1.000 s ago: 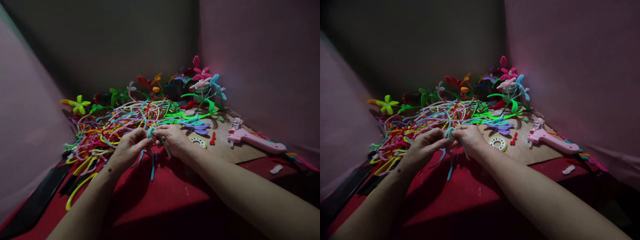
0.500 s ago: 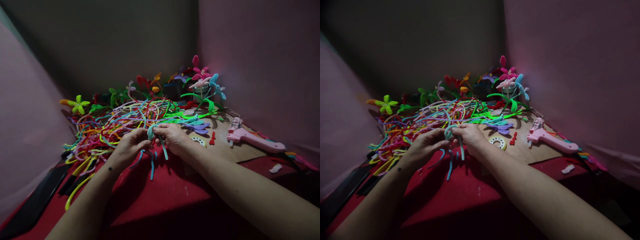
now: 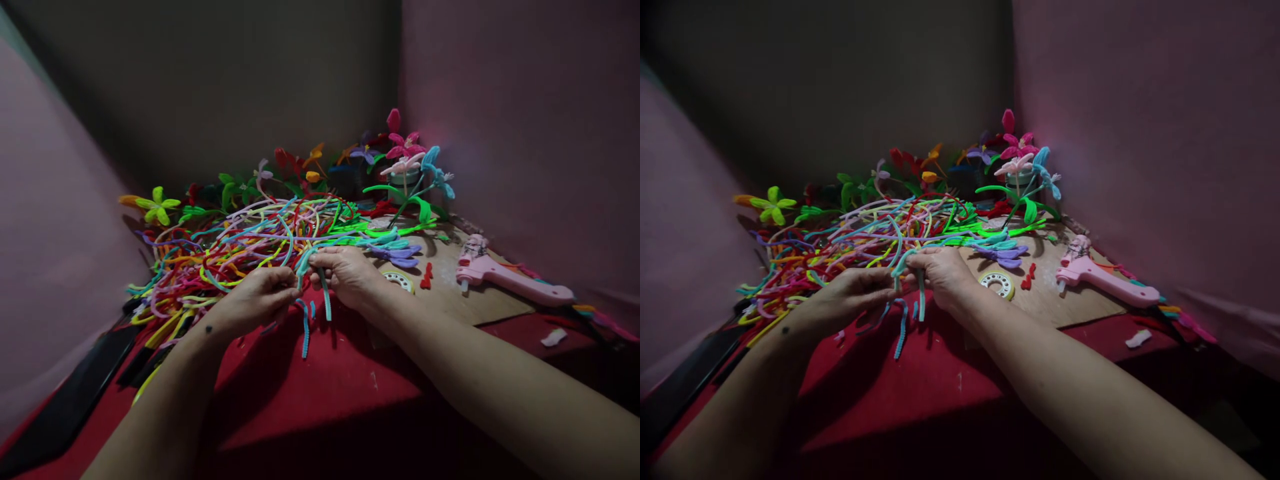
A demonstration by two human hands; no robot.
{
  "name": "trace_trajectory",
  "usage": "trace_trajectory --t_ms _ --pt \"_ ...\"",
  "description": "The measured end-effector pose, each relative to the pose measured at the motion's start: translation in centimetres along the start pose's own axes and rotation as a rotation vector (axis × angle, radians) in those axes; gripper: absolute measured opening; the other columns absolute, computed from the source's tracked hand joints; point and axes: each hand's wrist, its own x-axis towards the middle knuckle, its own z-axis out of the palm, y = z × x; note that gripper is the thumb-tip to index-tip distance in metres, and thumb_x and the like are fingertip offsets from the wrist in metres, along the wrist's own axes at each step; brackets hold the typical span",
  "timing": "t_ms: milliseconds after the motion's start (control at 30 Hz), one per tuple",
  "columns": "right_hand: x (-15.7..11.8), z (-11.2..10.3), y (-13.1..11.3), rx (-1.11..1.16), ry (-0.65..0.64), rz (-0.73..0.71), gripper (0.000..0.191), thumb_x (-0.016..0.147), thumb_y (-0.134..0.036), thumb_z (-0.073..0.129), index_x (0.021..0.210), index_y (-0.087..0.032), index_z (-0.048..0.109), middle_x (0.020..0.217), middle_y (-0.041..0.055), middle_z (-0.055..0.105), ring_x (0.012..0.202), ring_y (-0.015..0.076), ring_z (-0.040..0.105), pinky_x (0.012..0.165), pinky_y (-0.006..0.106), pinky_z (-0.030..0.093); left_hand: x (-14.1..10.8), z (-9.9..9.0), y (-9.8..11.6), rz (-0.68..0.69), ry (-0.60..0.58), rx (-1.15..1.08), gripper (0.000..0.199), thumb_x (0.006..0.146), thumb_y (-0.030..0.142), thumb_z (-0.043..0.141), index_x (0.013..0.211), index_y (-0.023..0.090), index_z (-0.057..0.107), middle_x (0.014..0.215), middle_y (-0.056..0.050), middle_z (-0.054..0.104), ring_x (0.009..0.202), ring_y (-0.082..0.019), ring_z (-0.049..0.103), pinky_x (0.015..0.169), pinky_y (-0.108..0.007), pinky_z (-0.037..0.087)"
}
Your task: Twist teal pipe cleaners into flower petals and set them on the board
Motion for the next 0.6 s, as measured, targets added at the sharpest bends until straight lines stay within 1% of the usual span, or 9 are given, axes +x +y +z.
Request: trace_trajectory --t_ms 33,67,133,200,267,300,400,500,600 --pt "0.0 0.0 0.0 -0.015 -0.021 -0.018 0.007 0.064 -0.008 0.057 0.058 -0.01 0.057 0.048 -0.0004 0.056 0.04 0.0063 0.05 0.042 0.017 0.04 0.0 -0.1 -0.1 -0.019 -0.015 -0.074 0.014 0.075 0.029 0.056 0.075 0.015 0.051 0.043 0.006 0.046 0.035 -0.007 0.04 0.035 -0.018 0.03" --pt "0.0 -0.1 0.0 -0.028 -0.036 -0.035 0.006 0.063 -0.009 0.057 0.058 -0.01 0.057 0.049 -0.0004 0.056 0.041 0.0064 0.049 0.042 0.018 0.04 0.1 -0.1 -0.2 -0.024 -0.014 -0.153 0.016 0.074 0.027 0.058 0.082 0.015 0.052 0.044 0.006 0.048 0.035 -0.007 0.042 0.034 -0.018 0.032" --pt "-0.1 -0.1 0.0 -0.052 -0.041 -0.046 0.006 0.063 -0.011 0.057 0.057 -0.01 0.057 0.049 -0.0005 0.056 0.04 0.006 0.048 0.042 0.018 0.04 0.2 0.0 -0.3 0.006 0.008 -0.326 0.025 0.071 0.022 0.062 0.093 0.015 0.053 0.052 0.004 0.053 0.038 -0.009 0.049 0.033 -0.017 0.037" --pt "-0.1 -0.2 0.0 -0.066 -0.02 -0.045 0.007 0.063 -0.011 0.058 0.056 -0.01 0.057 0.049 -0.0008 0.056 0.039 0.0055 0.047 0.041 0.018 0.037 0.3 0.3 -0.4 0.044 0.016 -0.501 0.029 0.069 0.019 0.065 0.096 0.016 0.053 0.065 0.001 0.059 0.046 -0.01 0.055 0.035 -0.018 0.042" --pt "-0.2 -0.2 0.0 -0.055 -0.014 -0.045 0.006 0.063 -0.012 0.058 0.057 -0.011 0.057 0.049 -0.0011 0.056 0.039 0.0054 0.047 0.04 0.018 0.036 0.5 0.6 -0.4 0.063 -0.004 -0.638 0.027 0.07 0.016 0.064 0.095 0.016 0.054 0.078 -0.002 0.061 0.054 -0.011 0.059 0.04 -0.019 0.047" --pt "-0.2 -0.1 0.0 -0.041 -0.017 -0.046 0.006 0.063 -0.012 0.058 0.057 -0.011 0.057 0.049 -0.0014 0.055 0.039 0.0053 0.046 0.039 0.018 0.036 0.6 0.8 -0.4 0.065 -0.016 -0.687 0.025 0.07 0.015 0.064 0.094 0.016 0.055 0.082 -0.002 0.06 0.056 -0.011 0.06 0.042 -0.02 0.049" --pt "-0.2 -0.1 0.0 0.001 -0.041 -0.029 0.005 0.062 -0.009 0.058 0.057 -0.011 0.058 0.048 -0.0019 0.054 0.04 0.0054 0.046 0.039 0.018 0.036 0.8 1.2 -0.5 0.046 -0.027 -0.78 0.02 0.071 0.014 0.063 0.09 0.014 0.057 0.078 -0.002 0.06 0.054 -0.008 0.058 0.042 -0.018 0.049" --pt "-0.1 0.0 0.0 0.009 -0.03 -0.006 0.006 0.061 -0.009 0.058 0.056 -0.012 0.057 0.047 -0.0012 0.055 0.041 0.0071 0.049 0.039 0.018 0.038 0.9 1.3 -0.6 0.014 -0.022 -0.836 0.014 0.072 0.016 0.064 0.084 0.012 0.059 0.075 -0.003 0.061 0.048 -0.006 0.054 0.034 -0.014 0.044" --pt "0.1 -0.2 0.0 -0.006 -0.003 -0.013 0.005 0.061 -0.009 0.059 0.056 -0.012 0.057 0.048 -0.0009 0.055 0.04 0.0074 0.049 0.038 0.019 0.038 0.9 1.1 -0.6 -0.011 -0.038 -0.841 0.011 0.075 0.02 0.061 0.078 0.01 0.058 0.071 -0.005 0.061 0.042 -0.006 0.052 0.03 -0.014 0.042"
